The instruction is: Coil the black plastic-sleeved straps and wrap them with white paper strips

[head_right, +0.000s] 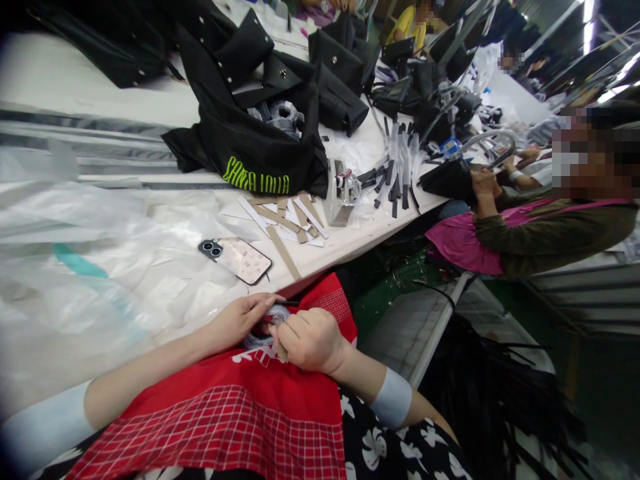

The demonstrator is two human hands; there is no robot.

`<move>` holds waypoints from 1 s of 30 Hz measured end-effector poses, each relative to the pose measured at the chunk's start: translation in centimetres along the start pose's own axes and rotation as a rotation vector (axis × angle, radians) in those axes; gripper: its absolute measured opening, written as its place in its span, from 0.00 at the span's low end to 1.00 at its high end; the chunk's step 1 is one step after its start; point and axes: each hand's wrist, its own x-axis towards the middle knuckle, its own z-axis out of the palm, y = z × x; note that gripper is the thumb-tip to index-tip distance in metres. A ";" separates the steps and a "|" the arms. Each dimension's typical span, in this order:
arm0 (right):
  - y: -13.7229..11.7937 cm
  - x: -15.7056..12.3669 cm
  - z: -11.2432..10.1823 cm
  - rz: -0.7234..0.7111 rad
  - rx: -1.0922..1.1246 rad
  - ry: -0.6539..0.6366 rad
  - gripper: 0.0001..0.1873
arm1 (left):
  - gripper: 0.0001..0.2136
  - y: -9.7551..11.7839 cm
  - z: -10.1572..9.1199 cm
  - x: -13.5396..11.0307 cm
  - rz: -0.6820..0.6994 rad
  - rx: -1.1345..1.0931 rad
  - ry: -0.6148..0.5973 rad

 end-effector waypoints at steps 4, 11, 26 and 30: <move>-0.1 -0.3 -0.1 -0.022 0.023 0.005 0.17 | 0.24 0.3 -0.2 -0.2 0.035 0.076 0.027; 0.1 -1.1 2.2 0.087 -0.004 -0.111 0.18 | 0.20 0.2 0.0 0.2 0.134 0.104 0.027; 3.1 -1.2 3.6 0.912 0.843 -0.105 0.22 | 0.11 1.0 0.4 -0.5 0.343 0.252 -0.015; 3.8 -2.4 5.0 1.100 1.153 -0.261 0.31 | 0.10 1.0 0.6 -0.6 0.412 0.252 -0.037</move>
